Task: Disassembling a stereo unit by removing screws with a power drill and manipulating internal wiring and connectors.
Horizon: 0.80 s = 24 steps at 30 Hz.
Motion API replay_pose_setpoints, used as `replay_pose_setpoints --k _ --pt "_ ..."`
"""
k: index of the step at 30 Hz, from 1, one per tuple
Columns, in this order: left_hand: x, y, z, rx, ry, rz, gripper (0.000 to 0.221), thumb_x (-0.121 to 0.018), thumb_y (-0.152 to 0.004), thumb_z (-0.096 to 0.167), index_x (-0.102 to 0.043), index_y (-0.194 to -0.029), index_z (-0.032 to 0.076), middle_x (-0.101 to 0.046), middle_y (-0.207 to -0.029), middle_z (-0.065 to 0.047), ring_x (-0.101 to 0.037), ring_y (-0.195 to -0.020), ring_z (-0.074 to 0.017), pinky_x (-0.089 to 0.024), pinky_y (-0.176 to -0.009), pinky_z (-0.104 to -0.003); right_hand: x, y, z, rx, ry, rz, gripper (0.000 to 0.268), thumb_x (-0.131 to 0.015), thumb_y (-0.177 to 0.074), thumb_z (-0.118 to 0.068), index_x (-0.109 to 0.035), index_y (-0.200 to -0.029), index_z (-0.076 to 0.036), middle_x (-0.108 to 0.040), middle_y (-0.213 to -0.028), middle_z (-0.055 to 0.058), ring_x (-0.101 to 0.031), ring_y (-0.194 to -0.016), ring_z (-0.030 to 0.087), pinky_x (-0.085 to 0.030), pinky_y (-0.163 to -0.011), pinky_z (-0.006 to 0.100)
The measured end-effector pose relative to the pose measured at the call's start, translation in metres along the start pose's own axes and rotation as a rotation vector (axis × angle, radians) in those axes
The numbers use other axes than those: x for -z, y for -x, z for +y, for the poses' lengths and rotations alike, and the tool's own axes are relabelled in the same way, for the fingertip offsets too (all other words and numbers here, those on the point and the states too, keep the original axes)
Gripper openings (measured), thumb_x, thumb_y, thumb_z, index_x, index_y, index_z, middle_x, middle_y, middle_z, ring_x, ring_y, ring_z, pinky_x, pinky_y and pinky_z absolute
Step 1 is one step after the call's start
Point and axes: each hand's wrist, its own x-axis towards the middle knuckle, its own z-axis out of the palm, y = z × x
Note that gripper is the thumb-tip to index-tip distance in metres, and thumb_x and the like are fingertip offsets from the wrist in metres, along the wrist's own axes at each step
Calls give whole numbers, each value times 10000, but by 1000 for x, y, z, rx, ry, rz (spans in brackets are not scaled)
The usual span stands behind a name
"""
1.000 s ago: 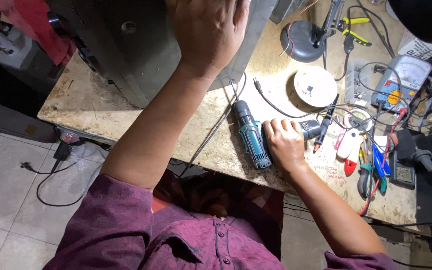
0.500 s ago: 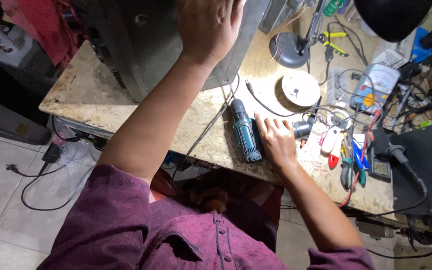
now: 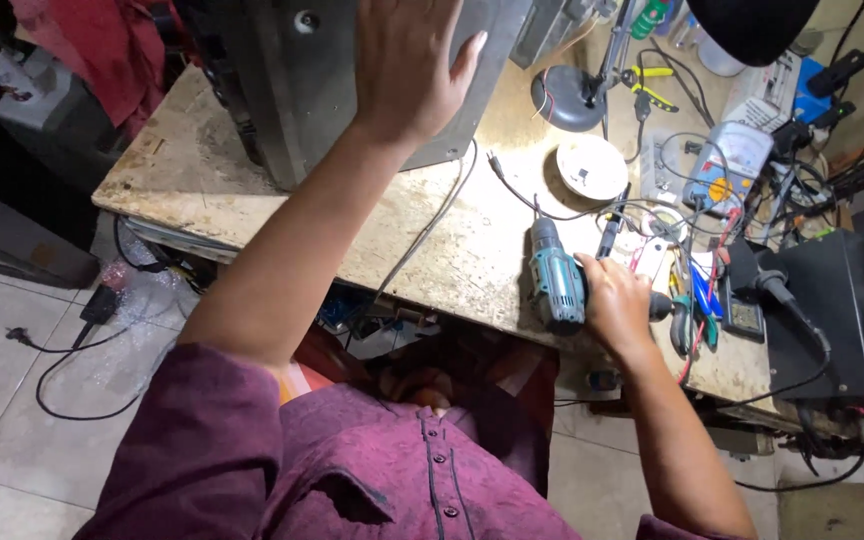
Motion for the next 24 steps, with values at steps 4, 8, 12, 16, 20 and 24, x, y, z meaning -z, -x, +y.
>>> replay_pose_setpoints --k 4,8,12,16,20,24 --pt "32 51 -12 240 94 7 733 -945 -1114 421 -406 -1587 266 -339 -1668 -82 -270 -1582 -333 -156 -1327 -626 26 -7 13 -58 -93 -410 896 -716 -696 -38 -447 -1529 -229 -606 -1328 73 -538 -1276 288 -368 -1036 561" --pt "44 113 -35 466 127 150 663 -775 -1062 409 -405 -1588 251 -276 -1696 -92 -230 -1613 -346 -103 -1357 -647 20 0 29 -46 -145 -464 970 -881 -754 -269 -379 -1582 -223 -582 -1392 71 -527 -1318 276 -348 -1121 501" --pt "50 155 -51 413 141 199 697 -836 -931 229 -523 -1537 87 -352 -1596 -236 -336 -1473 -487 -153 -1189 -655 -29 7 71 30 -76 -374 945 -891 -696 -365 -487 -1533 -192 -681 -1280 124 -656 -1250 346 -476 -1043 588" --pt "46 190 -61 457 270 112 711 -827 -854 155 -519 -1488 56 -374 -1527 -254 -372 -1401 -512 -253 -1136 -694 -49 8 88 -36 -186 -329 965 -913 -667 -351 -522 -1527 -158 -657 -1351 239 -631 -1295 410 -476 -1065 579" --pt "52 201 -59 468 328 50 712 -830 -846 86 -509 -1478 21 -373 -1482 -272 -385 -1360 -524 -281 -1131 -685 -43 18 91 -76 -262 -271 933 -893 -669 -348 -555 -1520 -167 -703 -1259 232 -676 -1208 412 -519 -1028 529" --pt "51 202 -59 497 352 6 705 -829 -875 97 -500 -1494 28 -346 -1505 -241 -359 -1379 -493 -277 -1145 -668 -11 22 80 -138 -328 -302 925 -866 -701 -350 -529 -1546 -181 -706 -1254 221 -672 -1195 414 -523 -1013 534"
